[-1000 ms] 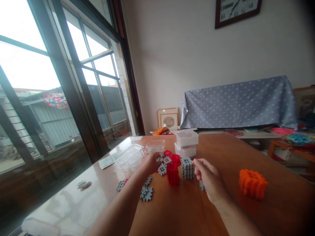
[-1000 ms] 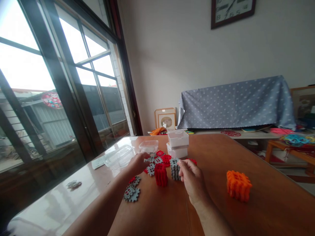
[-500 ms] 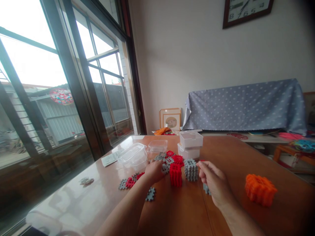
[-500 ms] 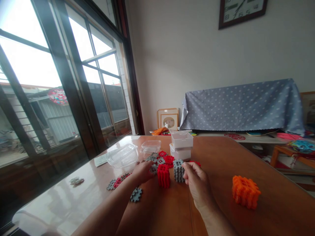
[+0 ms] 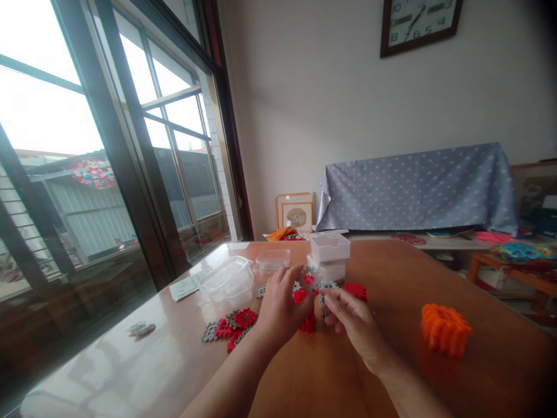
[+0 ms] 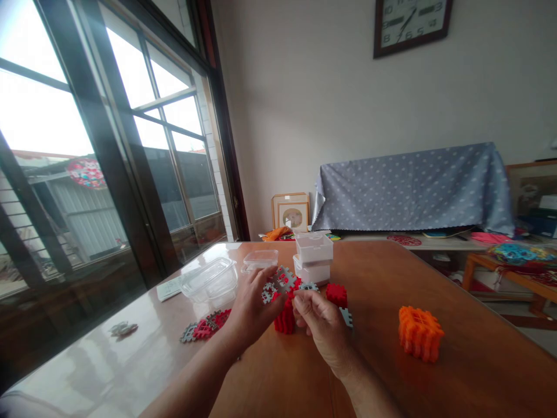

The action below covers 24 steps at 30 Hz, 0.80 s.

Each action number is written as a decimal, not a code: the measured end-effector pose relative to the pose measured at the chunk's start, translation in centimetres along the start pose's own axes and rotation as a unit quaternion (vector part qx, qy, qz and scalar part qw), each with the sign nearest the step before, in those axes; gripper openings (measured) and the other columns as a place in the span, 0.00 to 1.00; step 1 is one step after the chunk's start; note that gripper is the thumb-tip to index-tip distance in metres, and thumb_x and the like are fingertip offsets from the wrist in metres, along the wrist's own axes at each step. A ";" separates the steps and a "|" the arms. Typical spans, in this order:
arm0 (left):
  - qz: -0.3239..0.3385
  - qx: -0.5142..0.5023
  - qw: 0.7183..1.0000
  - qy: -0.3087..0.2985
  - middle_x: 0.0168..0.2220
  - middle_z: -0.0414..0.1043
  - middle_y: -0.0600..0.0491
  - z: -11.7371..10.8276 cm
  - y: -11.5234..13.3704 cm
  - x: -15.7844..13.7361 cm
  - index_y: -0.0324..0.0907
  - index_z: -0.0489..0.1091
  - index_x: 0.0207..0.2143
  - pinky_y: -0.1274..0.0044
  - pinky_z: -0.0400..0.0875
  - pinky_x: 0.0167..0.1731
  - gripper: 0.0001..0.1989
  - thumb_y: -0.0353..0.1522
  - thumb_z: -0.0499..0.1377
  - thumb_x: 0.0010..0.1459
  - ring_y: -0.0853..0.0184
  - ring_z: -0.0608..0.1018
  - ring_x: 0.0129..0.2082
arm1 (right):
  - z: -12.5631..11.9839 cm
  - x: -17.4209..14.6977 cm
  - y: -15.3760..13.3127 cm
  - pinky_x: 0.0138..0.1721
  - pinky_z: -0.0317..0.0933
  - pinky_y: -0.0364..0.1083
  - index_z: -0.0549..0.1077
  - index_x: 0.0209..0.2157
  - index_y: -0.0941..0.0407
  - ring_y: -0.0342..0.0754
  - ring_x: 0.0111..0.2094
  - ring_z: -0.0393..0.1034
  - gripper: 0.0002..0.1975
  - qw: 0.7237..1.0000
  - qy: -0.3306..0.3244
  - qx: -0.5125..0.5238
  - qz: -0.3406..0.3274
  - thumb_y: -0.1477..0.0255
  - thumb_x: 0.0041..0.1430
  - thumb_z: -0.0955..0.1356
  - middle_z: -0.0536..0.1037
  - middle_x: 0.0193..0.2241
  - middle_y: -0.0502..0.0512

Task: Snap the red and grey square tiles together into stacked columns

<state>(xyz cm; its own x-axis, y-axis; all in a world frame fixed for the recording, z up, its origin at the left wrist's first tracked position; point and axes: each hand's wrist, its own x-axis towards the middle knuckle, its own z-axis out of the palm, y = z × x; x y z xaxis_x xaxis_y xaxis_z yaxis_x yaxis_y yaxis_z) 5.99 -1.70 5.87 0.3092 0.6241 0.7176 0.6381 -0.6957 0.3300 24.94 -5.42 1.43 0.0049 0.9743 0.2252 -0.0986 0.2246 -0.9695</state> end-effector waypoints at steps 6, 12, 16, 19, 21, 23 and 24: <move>-0.011 -0.006 0.999 -0.034 0.52 0.72 0.45 1.0 3.1 -0.6 0.47 0.66 0.59 0.61 0.71 0.51 0.28 0.35 0.67 0.57 0.53 0.74 0.53 | -0.1 -0.2 -0.5 0.29 0.58 0.43 0.80 0.40 0.55 0.48 0.32 0.70 0.20 0.995 0.008 0.095 0.020 0.53 0.60 0.72 0.80 0.32 0.54; -0.006 -0.079 0.994 -0.081 0.46 0.75 0.49 1.2 3.3 -0.9 0.47 0.71 0.50 0.66 0.71 0.49 0.15 0.33 0.64 0.60 0.58 0.76 0.48 | -1.2 0.9 0.2 0.25 0.54 0.41 0.80 0.40 0.55 0.43 0.26 0.66 0.21 0.984 0.104 0.143 0.024 0.52 0.56 0.74 0.78 0.27 0.51; -0.005 -0.097 0.992 -0.078 0.40 0.74 0.50 0.4 2.7 -0.1 0.44 0.71 0.44 0.69 0.71 0.46 0.12 0.25 0.58 0.59 0.61 0.76 0.43 | -1.6 1.1 0.1 0.21 0.47 0.40 0.80 0.43 0.56 0.40 0.21 0.56 0.24 0.988 0.120 0.096 0.027 0.50 0.55 0.74 0.70 0.20 0.46; 0.020 -0.111 0.986 -0.121 0.48 0.72 0.48 -0.7 2.4 0.6 0.45 0.69 0.53 0.68 0.71 0.52 0.22 0.23 0.59 0.55 0.60 0.75 0.50 | -1.6 0.9 -0.3 0.21 0.45 0.40 0.81 0.41 0.56 0.39 0.21 0.55 0.24 0.993 0.079 0.076 0.039 0.50 0.55 0.74 0.70 0.21 0.47; 0.036 -0.114 0.977 -0.177 0.52 0.71 0.48 -1.5 2.4 1.0 0.46 0.68 0.56 0.68 0.71 0.53 0.27 0.23 0.60 0.54 0.60 0.75 0.51 | -1.5 0.8 -0.7 0.22 0.45 0.40 0.81 0.38 0.57 0.39 0.21 0.55 0.24 0.995 0.061 0.068 0.042 0.49 0.54 0.74 0.69 0.21 0.47; 0.048 -0.107 0.968 -0.224 0.52 0.72 0.48 -2.0 2.5 1.3 0.47 0.68 0.57 0.68 0.71 0.53 0.28 0.24 0.61 0.53 0.60 0.75 0.51 | -1.4 0.7 -1.0 0.22 0.46 0.40 0.81 0.36 0.57 0.39 0.21 0.56 0.23 0.995 0.059 0.071 0.042 0.49 0.52 0.75 0.70 0.21 0.47; 0.053 -0.099 0.965 -0.239 0.51 0.72 0.48 -2.1 2.6 1.3 0.46 0.68 0.57 0.68 0.71 0.53 0.28 0.24 0.62 0.53 0.59 0.75 0.51 | -1.4 0.6 -1.2 0.22 0.47 0.40 0.81 0.35 0.57 0.39 0.22 0.57 0.23 0.994 0.062 0.074 0.042 0.49 0.51 0.76 0.71 0.22 0.47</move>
<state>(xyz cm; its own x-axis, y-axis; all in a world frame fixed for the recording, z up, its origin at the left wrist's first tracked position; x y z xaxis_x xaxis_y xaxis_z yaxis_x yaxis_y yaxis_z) 6.54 -3.43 8.97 0.6848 0.6063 0.4043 0.4534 -0.7888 0.4150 26.45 -5.06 2.61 0.1121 0.9862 0.1215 -0.2499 0.1463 -0.9571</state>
